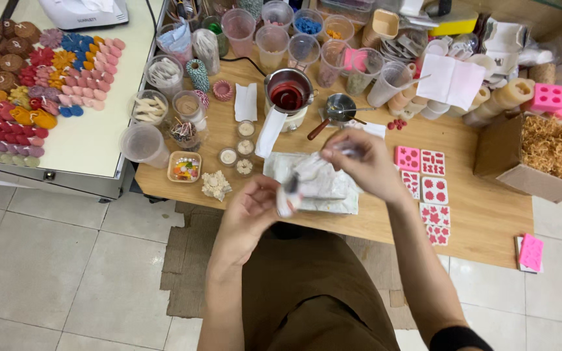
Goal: The person prepares a piping bag with a metal tip, fills a small candle jar, applies decorative elements with a small tool, and places a finished floral-shaped candle on a glass shelf.
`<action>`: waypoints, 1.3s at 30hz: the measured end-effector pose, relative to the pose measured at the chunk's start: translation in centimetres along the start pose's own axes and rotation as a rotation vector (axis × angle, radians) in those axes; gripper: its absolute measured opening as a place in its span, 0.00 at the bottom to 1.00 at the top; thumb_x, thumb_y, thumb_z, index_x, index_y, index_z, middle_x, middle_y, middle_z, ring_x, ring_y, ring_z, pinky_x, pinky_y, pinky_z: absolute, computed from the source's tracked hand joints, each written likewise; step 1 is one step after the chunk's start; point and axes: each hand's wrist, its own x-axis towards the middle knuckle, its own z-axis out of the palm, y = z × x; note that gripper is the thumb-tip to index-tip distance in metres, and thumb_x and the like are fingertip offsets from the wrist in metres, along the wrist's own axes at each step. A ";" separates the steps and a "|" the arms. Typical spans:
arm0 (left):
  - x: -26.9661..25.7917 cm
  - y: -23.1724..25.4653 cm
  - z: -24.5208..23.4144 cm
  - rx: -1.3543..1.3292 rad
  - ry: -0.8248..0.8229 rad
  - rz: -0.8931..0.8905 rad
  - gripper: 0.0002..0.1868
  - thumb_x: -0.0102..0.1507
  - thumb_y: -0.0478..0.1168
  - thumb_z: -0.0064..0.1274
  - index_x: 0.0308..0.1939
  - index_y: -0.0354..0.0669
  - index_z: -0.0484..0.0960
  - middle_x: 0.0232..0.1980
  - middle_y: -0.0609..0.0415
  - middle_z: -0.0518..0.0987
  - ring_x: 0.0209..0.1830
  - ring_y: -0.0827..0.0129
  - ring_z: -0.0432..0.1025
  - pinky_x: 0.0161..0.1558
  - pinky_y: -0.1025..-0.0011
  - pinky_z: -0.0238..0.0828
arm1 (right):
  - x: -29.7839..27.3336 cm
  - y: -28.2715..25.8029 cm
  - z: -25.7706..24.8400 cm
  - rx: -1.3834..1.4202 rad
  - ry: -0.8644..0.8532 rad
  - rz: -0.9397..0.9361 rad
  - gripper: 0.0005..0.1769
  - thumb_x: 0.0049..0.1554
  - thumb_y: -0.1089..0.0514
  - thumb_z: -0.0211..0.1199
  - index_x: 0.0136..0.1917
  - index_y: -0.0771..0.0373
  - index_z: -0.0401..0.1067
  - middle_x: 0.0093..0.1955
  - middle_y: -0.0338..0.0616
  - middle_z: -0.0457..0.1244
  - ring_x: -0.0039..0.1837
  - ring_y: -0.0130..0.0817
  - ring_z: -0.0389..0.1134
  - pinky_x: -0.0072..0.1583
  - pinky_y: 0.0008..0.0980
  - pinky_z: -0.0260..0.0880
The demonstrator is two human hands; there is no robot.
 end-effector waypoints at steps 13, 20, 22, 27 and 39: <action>0.6 3.5 1.9 0.927 -0.230 -0.046 0.35 0.60 0.30 0.63 0.67 0.45 0.63 0.43 0.50 0.84 0.44 0.65 0.81 0.48 0.67 0.77 | -2.3 -5.4 1.3 -0.400 -0.417 -0.370 0.08 0.52 0.61 0.71 0.46 0.62 0.80 0.43 0.41 0.70 0.46 0.35 0.71 0.48 0.33 0.71; 0.7 2.7 4.2 0.096 -0.223 0.099 0.41 0.63 0.29 0.62 0.74 0.46 0.54 0.48 0.49 0.81 0.49 0.71 0.76 0.54 0.71 0.74 | 2.4 6.4 0.5 0.684 -0.528 0.033 0.06 0.63 0.64 0.69 0.52 0.66 0.74 0.49 0.38 0.67 0.52 0.25 0.67 0.53 0.27 0.66; 1.6 1.8 3.6 0.014 -0.096 0.209 0.40 0.64 0.29 0.61 0.76 0.44 0.56 0.49 0.50 0.80 0.51 0.71 0.75 0.55 0.72 0.72 | 2.1 8.8 2.3 0.718 -0.329 0.114 0.06 0.64 0.63 0.63 0.54 0.66 0.73 0.48 0.39 0.68 0.50 0.25 0.68 0.52 0.27 0.69; 3.4 0.7 1.5 0.081 0.035 0.210 0.33 0.67 0.30 0.58 0.76 0.35 0.67 0.53 0.53 0.77 0.53 0.73 0.74 0.58 0.73 0.73 | -0.5 8.3 7.4 0.437 0.108 0.097 0.10 0.59 0.70 0.60 0.55 0.70 0.73 0.55 0.37 0.67 0.52 0.23 0.68 0.55 0.25 0.70; 6.2 2.5 -0.6 0.315 0.222 0.413 0.19 0.64 0.30 0.59 0.59 0.34 0.76 0.66 0.59 0.69 0.64 0.73 0.71 0.61 0.72 0.73 | 2.8 4.0 7.9 0.461 0.050 0.211 0.16 0.57 0.72 0.58 0.59 0.73 0.73 0.56 0.46 0.69 0.60 0.32 0.70 0.62 0.31 0.69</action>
